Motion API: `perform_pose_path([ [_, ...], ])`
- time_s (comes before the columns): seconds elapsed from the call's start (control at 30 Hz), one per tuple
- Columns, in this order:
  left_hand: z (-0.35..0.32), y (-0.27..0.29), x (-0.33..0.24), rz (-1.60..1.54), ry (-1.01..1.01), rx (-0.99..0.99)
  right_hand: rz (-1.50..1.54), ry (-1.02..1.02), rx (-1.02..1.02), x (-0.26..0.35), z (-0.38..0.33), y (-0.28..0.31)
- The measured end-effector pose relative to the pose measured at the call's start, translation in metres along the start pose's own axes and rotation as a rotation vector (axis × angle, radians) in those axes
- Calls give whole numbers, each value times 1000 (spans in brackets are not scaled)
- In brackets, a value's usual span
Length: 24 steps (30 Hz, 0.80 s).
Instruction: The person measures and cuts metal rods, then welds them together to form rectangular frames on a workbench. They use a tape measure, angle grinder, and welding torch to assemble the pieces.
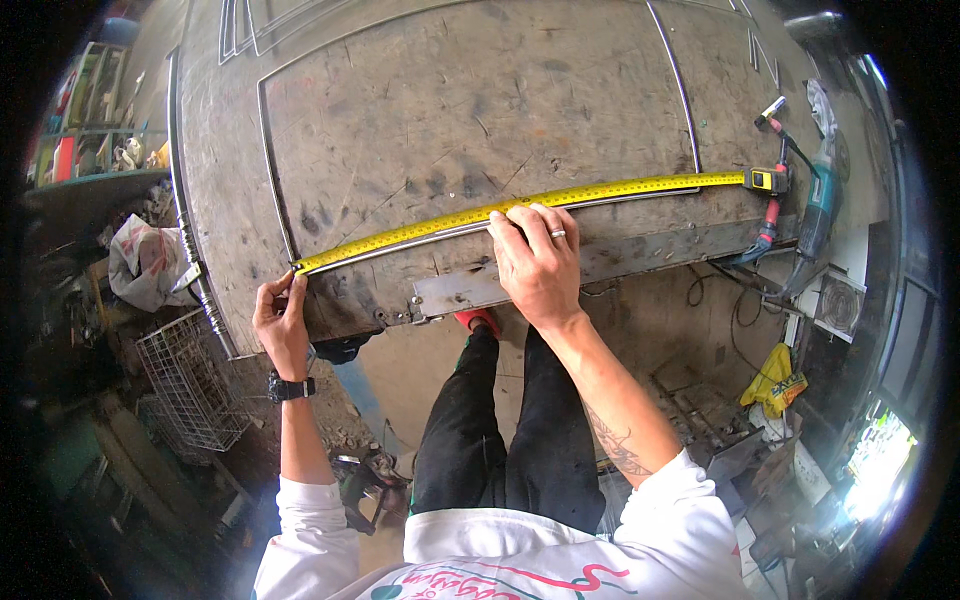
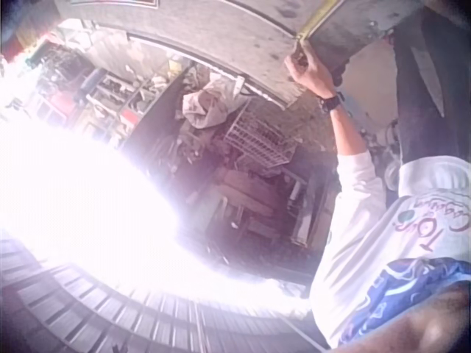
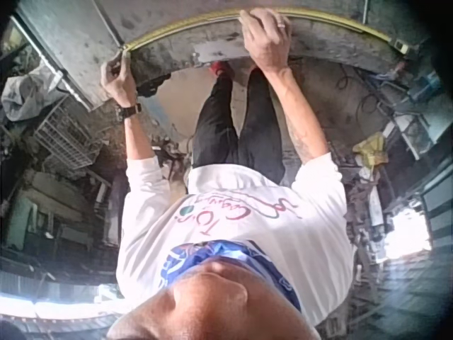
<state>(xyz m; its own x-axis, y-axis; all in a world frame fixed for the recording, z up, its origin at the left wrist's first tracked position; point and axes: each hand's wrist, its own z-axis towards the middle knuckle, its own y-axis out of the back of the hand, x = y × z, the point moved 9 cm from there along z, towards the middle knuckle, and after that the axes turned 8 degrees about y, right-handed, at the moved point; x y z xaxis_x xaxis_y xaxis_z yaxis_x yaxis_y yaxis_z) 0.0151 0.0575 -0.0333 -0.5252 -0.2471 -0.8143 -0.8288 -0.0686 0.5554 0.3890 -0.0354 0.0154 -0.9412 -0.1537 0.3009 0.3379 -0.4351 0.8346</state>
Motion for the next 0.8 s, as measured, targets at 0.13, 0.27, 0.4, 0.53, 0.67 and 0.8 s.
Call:
perform_pose_path([
  [0.13,0,3,1,5,-4,16,-6,19,-44,0,-4,0],
  [0.27,3,5,8,-5,16,31,-4,34,-45,3,-2,0],
  [0.4,0,6,2,8,-56,22,-2,38,-29,1,-2,-1],
  [0.53,-10,7,-22,12,-22,-92,2,44,-26,-2,-2,2],
  [0.67,-51,-53,-107,191,-447,56,27,64,-38,-4,-2,2],
  [0.8,-89,-146,-156,159,-689,300,34,68,-9,-5,-3,1],
])
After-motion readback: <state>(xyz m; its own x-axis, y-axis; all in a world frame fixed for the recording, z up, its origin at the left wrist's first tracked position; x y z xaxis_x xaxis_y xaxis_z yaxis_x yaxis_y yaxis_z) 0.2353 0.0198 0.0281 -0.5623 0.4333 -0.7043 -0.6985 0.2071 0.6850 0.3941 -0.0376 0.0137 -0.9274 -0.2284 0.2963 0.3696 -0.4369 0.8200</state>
